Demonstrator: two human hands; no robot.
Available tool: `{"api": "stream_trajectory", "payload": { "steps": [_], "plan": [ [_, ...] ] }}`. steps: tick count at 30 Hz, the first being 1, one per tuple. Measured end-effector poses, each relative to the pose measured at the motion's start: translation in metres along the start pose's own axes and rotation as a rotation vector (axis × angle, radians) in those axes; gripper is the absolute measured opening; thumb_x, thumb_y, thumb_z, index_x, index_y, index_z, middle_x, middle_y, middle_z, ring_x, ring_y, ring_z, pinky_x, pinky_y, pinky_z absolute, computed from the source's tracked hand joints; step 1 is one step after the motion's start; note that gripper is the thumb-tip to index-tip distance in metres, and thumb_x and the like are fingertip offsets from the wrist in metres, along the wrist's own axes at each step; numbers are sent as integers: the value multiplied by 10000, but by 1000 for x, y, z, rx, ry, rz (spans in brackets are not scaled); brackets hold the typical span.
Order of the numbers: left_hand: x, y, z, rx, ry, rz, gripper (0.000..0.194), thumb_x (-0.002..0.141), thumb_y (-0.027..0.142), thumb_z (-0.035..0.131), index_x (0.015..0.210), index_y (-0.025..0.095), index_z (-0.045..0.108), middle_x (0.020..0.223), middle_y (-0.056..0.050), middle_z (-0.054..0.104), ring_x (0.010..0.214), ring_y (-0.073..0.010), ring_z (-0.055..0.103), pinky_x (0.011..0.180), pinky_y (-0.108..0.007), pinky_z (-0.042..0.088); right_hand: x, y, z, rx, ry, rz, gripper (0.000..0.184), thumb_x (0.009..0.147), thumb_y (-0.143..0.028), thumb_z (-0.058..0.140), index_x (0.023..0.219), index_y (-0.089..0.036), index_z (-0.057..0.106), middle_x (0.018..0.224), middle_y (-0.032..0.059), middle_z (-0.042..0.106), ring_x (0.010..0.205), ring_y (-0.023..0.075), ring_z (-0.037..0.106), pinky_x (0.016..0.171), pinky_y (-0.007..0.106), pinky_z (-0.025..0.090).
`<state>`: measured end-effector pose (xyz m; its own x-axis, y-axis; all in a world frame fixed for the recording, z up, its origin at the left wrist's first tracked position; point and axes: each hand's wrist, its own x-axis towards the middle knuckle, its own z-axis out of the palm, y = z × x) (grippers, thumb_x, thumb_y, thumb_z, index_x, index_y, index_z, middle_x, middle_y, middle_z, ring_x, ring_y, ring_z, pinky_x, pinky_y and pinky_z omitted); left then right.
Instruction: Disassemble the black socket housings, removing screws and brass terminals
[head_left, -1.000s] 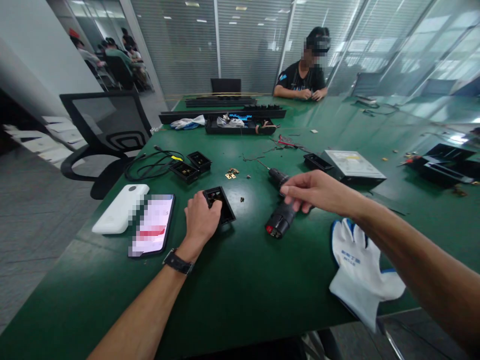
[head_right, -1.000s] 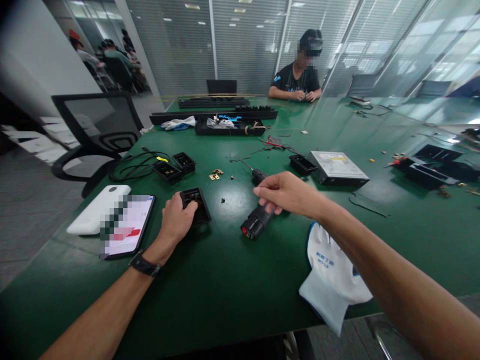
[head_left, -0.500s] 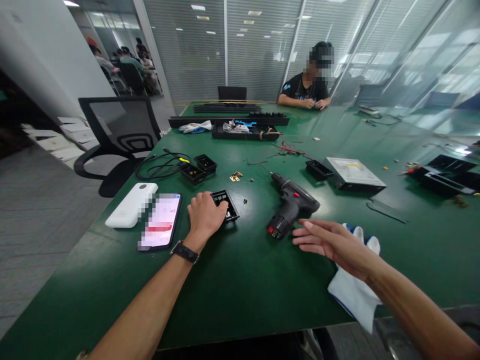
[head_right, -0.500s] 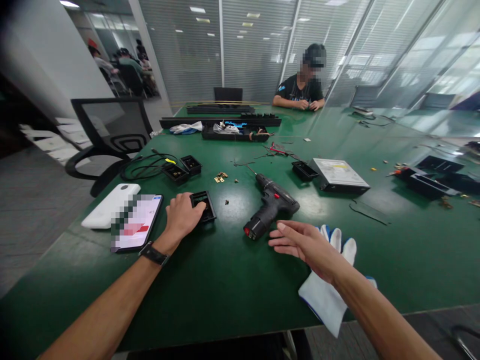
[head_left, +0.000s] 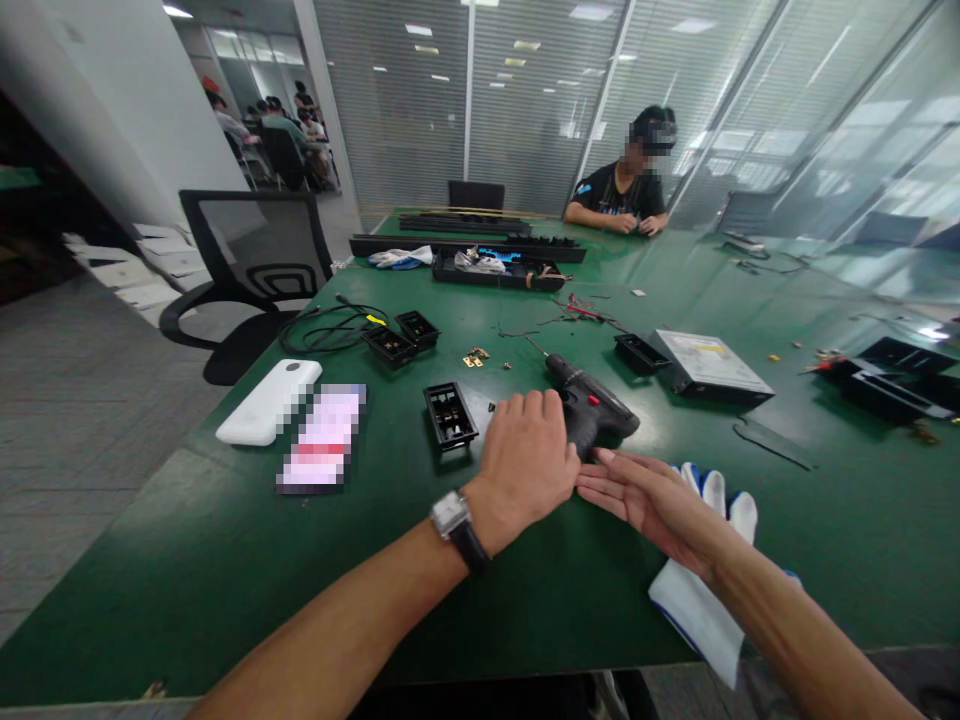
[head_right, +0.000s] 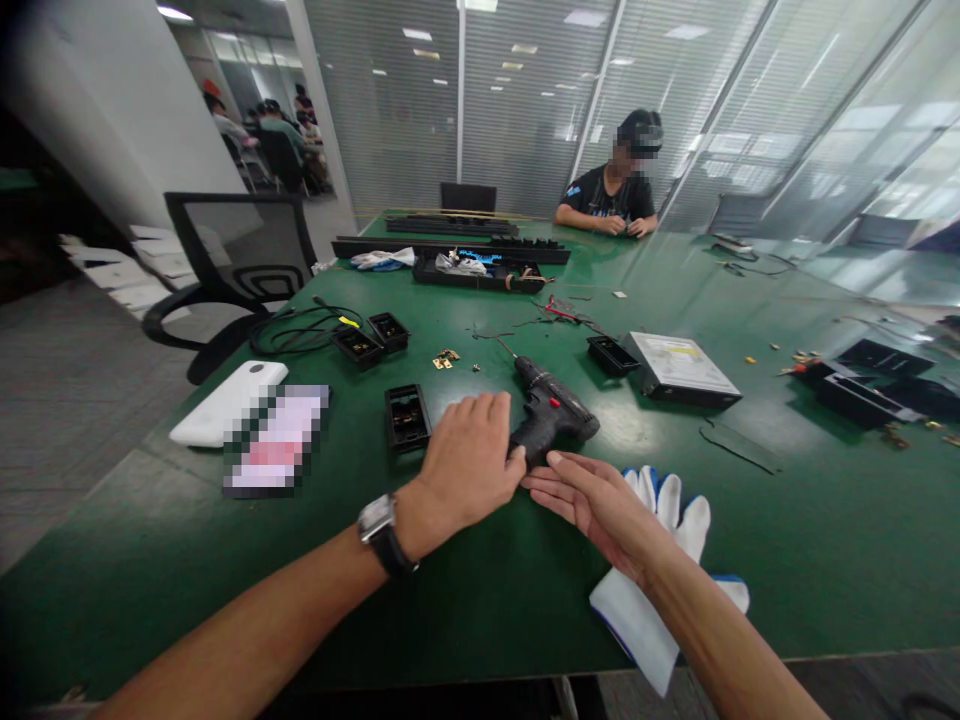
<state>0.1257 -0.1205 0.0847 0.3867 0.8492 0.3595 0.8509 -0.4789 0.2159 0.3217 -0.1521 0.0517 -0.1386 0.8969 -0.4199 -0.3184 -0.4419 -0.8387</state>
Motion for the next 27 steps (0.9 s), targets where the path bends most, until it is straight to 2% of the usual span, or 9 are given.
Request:
{"api": "stream_trajectory", "payload": {
  "steps": [3,6,9,13,17,19,21,24,27],
  "plan": [
    [14,19,26,-95,-175,-30,395,948,409,538,1204,111,567,1089,-213,688,1015,-356,673,845,-470,528,0,0,-1,-13,-44,5,209,931,-282,776,1051,-120,721,1127,183,792,1080,254,772,1030,350,598],
    [24,19,40,-198,-260,-9,408,935,410,553,1206,105,559,1141,-226,678,1058,-361,682,827,-445,548,2,0,0,-11,-67,-13,180,939,-283,763,1019,-125,733,1092,166,798,1036,244,781,987,334,614],
    [26,13,44,-283,-271,-34,383,954,375,509,1213,95,539,1190,-237,658,1093,-355,677,866,-448,550,5,-2,1,38,-58,-5,142,948,-274,741,981,-138,720,993,139,804,958,230,788,934,327,630],
    [18,12,44,-360,-216,-39,432,940,341,538,1293,104,459,1238,-230,626,1152,-353,637,941,-479,538,14,-6,5,91,-28,26,234,948,-389,727,1032,-171,701,910,110,794,872,228,785,849,334,648],
    [9,22,36,-432,-81,5,410,941,334,569,1286,162,426,1273,-186,603,1206,-320,588,1020,-476,511,27,-17,19,155,9,-85,260,912,-433,735,1057,-219,704,880,49,784,887,240,766,836,362,636],
    [8,27,25,-481,-46,42,416,924,334,607,1265,175,429,1281,-181,602,1196,-305,587,1021,-466,510,34,-27,30,221,88,-192,284,876,-413,757,1084,-225,711,845,18,770,864,236,749,822,361,625],
    [11,28,12,-516,-28,88,406,914,333,624,1245,180,445,1290,-178,609,1172,-293,598,1004,-451,513,40,-37,40,258,97,-279,335,829,-340,780,1138,-230,714,795,-15,741,780,201,716,800,337,612],
    [18,13,-8,-495,-48,116,343,953,440,580,1180,190,520,1208,-147,667,1097,-284,633,959,-439,514,49,-44,44,311,30,-300,395,774,-269,788,1155,-220,695,755,-32,701,688,166,662,759,327,605],
    [31,-21,-21,-358,-117,2,255,995,424,497,1053,213,628,1032,-104,732,954,-266,673,860,-409,512,56,-38,37,313,-68,-267,456,747,-235,785,1181,-240,646,730,-43,663,671,166,640,727,340,601]
  ]
}}
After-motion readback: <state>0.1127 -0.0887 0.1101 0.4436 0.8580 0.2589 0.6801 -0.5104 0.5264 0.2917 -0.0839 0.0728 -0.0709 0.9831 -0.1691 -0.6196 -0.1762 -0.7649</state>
